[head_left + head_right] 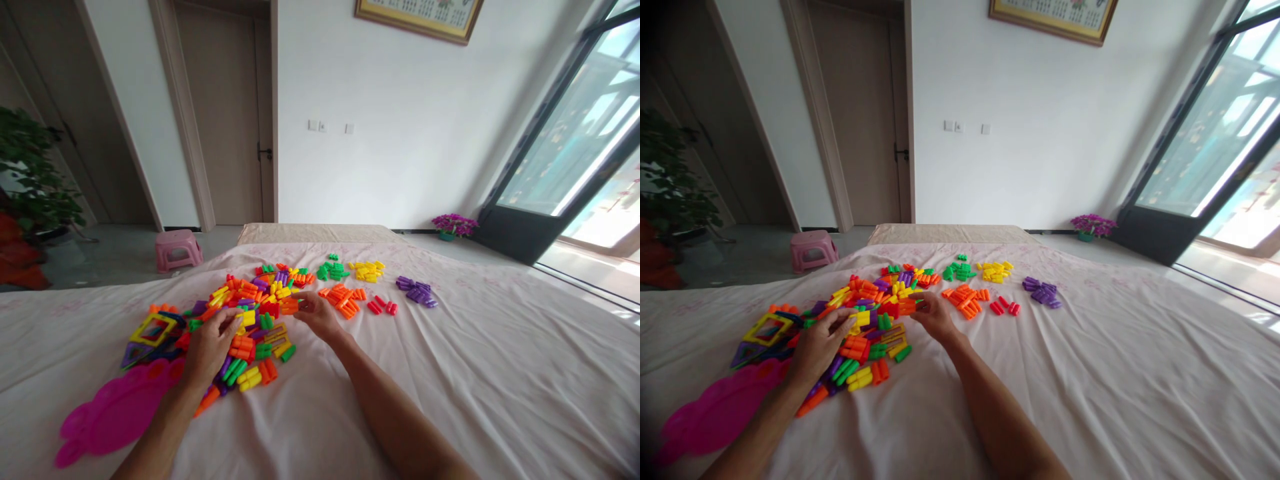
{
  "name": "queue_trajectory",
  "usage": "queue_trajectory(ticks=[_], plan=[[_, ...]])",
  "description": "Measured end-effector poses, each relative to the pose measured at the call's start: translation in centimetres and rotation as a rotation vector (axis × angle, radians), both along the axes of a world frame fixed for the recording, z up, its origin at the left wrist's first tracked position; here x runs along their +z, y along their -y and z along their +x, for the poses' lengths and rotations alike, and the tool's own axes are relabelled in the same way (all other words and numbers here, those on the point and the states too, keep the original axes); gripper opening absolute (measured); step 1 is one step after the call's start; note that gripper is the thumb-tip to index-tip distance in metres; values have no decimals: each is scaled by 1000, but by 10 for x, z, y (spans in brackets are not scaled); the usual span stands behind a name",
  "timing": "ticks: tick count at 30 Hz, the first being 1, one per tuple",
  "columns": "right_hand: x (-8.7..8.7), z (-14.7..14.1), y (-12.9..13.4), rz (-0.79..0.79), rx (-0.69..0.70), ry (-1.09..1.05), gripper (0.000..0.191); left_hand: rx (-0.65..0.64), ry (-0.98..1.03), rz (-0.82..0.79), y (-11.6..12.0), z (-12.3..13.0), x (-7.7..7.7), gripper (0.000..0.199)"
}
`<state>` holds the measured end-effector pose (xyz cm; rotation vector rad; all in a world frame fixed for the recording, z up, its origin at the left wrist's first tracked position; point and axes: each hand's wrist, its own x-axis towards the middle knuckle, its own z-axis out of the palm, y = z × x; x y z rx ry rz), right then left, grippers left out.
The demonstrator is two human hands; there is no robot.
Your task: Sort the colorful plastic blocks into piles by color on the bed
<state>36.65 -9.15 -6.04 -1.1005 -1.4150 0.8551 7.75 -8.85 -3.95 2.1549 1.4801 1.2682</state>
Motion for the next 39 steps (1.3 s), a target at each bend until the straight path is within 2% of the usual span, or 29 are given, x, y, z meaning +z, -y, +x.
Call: queue_trajectory(ticks=[3,7,10,12,15,19,21,24,28,32,35,39], plan=[[2,26,-3,52,-239,158,44,-29,-5,17,-4,-6,2,35],[6,57,1,59,-516,334,42,42,-134,175,-9,-18,5,33],[13,70,10,28,-663,531,40,119,-198,253,-14,-33,5,34],[19,68,15,27,-716,682,38,157,-217,259,-18,-42,3,35],[23,48,20,44,-625,779,32,192,-247,212,-23,-51,-5,40],[20,8,21,94,-239,780,21,189,-323,123,-26,-51,-15,43],[16,-8,23,133,-70,817,29,184,-348,112,-27,-50,-18,42],[14,-23,25,161,78,908,41,181,-355,115,-27,-49,-18,44],[24,-28,28,80,104,1010,47,181,-355,104,-26,-49,-17,44],[34,-29,31,-26,134,1059,35,199,-360,112,-27,-49,-19,43],[35,-31,34,-26,133,1053,28,192,-357,128,-27,-49,-20,42],[33,-35,38,-11,118,1056,33,181,-353,128,-28,-49,-21,43]])
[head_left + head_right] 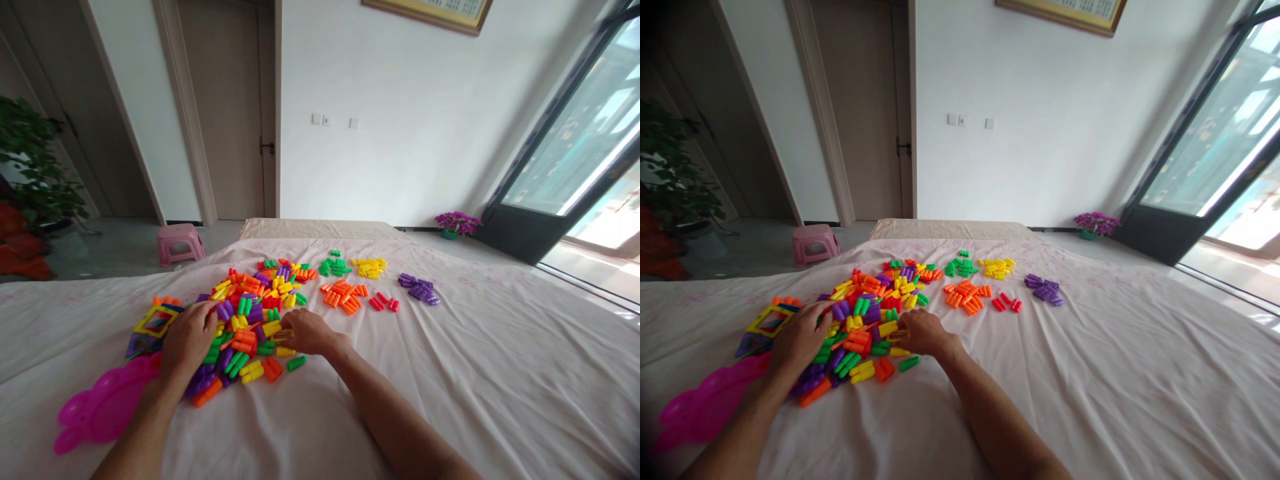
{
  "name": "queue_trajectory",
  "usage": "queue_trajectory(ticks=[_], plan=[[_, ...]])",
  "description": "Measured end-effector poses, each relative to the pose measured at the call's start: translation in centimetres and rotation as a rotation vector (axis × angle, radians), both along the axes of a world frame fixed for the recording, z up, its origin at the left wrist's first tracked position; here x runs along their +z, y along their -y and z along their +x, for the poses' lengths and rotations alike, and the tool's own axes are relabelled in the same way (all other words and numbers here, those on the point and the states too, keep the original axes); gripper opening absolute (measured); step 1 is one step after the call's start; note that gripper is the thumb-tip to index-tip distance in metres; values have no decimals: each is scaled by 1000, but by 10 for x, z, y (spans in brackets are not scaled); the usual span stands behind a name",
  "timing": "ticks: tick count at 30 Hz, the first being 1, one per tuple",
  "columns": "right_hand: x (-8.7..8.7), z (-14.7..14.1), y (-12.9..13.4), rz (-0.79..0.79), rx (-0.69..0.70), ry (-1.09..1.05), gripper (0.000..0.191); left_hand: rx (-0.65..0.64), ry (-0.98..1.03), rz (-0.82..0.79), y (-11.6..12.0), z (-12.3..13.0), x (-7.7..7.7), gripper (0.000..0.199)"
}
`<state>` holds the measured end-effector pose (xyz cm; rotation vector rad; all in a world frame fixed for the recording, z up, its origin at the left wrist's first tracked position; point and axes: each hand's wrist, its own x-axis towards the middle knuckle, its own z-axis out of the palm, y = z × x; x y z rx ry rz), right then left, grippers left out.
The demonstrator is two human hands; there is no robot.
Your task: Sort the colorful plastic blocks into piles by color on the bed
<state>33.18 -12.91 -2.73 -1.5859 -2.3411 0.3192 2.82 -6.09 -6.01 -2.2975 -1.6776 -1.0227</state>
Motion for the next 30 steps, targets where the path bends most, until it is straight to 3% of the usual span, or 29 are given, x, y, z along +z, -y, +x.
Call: queue_trajectory(ticks=[5,11,16,21,25,30], plan=[[-1,-1,0,-80,-95,57,14,3,-15,-1,0,0,1,42],[0,8,-8,38,-289,-144,8,-59,32,108,10,10,16,37],[-3,-8,-7,73,-183,-409,18,-301,216,15,29,39,37,37],[-12,-32,-1,41,-45,-575,12,-478,281,-149,46,66,43,32],[-20,-31,-4,-40,-52,-700,29,-437,329,-200,45,64,47,27],[-31,-14,-8,107,-147,-528,34,-156,375,-164,27,19,58,35]])
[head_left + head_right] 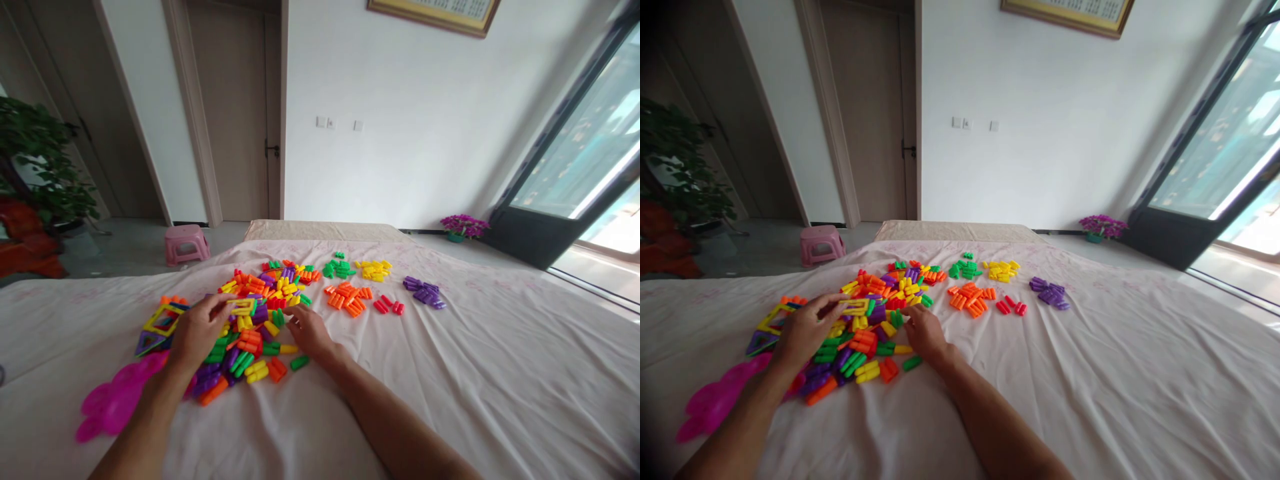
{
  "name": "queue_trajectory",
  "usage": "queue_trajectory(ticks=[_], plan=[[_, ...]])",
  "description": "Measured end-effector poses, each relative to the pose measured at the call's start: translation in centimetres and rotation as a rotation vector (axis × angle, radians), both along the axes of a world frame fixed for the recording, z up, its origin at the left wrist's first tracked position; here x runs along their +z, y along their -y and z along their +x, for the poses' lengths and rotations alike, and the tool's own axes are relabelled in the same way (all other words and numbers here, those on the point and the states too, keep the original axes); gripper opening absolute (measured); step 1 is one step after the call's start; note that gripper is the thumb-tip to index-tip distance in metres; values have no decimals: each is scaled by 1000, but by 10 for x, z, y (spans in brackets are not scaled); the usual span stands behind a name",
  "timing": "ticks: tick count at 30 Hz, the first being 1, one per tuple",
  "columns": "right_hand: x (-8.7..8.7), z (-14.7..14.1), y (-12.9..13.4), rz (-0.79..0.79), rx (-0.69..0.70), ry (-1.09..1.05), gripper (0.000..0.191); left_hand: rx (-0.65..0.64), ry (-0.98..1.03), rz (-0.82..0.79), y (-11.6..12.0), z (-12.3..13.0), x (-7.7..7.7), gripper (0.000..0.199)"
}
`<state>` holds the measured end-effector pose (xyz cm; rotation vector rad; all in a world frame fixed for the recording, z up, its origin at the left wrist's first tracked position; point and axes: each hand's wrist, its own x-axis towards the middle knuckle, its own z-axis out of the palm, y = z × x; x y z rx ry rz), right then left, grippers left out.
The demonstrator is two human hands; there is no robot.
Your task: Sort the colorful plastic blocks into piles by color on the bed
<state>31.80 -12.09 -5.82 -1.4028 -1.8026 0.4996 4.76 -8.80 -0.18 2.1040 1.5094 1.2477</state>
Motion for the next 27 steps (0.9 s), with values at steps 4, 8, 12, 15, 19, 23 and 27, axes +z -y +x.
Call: queue_trajectory(ticks=[4,8,12,15,19,23,27], plan=[[0,3,-2,-1,-74,174,27,310,-98,-86,-8,-42,11,38],[3,-5,-5,-29,-86,289,28,493,-175,-229,-12,-70,11,39],[0,-12,-7,-23,-69,304,43,580,-306,-184,-15,-82,0,43],[-4,-10,-11,20,-85,252,41,525,-343,96,-17,-78,-8,40],[-7,10,-21,93,-227,158,28,283,-250,273,-21,-57,-21,38],[-9,38,-29,111,-394,118,16,69,-244,193,-28,-36,-43,36],[-9,62,-37,147,-470,58,12,62,-322,177,-32,-31,-60,40]])
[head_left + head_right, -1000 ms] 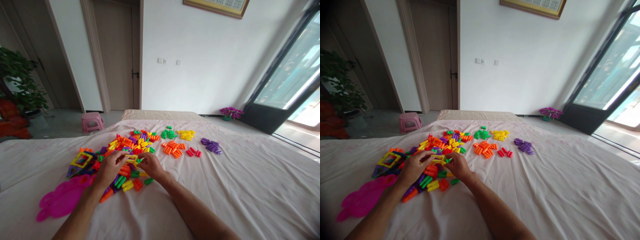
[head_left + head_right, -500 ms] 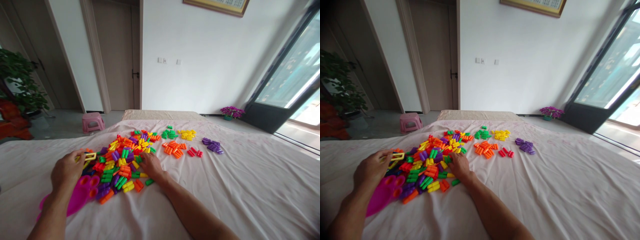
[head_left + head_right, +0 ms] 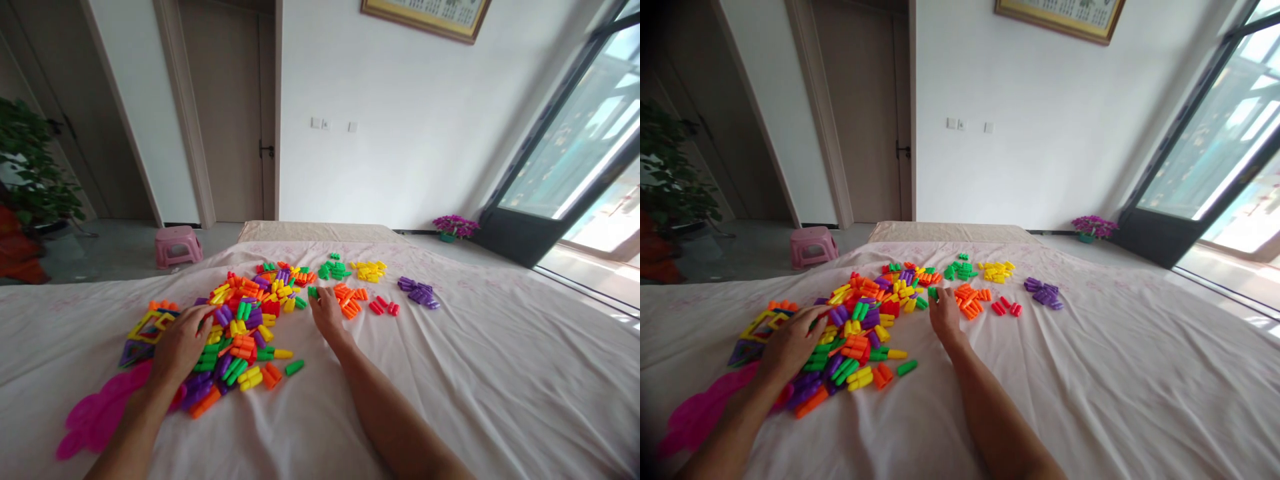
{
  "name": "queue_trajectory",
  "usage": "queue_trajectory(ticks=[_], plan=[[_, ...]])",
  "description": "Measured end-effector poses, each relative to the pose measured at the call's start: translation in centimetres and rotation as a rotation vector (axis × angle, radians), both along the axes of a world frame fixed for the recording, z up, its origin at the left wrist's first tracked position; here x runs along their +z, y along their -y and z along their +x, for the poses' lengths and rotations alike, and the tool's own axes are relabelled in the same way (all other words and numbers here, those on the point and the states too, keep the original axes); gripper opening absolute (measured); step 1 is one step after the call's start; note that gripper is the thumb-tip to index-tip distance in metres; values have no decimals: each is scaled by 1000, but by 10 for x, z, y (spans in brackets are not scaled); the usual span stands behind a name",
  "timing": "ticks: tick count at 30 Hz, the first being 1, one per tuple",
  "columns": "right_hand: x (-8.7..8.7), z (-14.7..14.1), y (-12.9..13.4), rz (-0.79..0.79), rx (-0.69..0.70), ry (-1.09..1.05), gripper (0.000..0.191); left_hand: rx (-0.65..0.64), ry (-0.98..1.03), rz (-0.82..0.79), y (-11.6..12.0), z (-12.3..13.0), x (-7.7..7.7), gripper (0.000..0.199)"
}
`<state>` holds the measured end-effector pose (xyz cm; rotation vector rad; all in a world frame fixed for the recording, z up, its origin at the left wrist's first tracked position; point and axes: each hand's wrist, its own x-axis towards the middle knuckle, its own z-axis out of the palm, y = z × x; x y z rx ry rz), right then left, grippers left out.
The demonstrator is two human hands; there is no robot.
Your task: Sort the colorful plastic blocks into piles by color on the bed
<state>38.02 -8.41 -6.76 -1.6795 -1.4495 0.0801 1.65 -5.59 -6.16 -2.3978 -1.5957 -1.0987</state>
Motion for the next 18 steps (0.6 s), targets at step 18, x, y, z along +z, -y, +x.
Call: queue_trajectory(ticks=[18], plan=[[21,70,-82,48,-182,-82,43,34,-74,8,1,1,-2,39]])
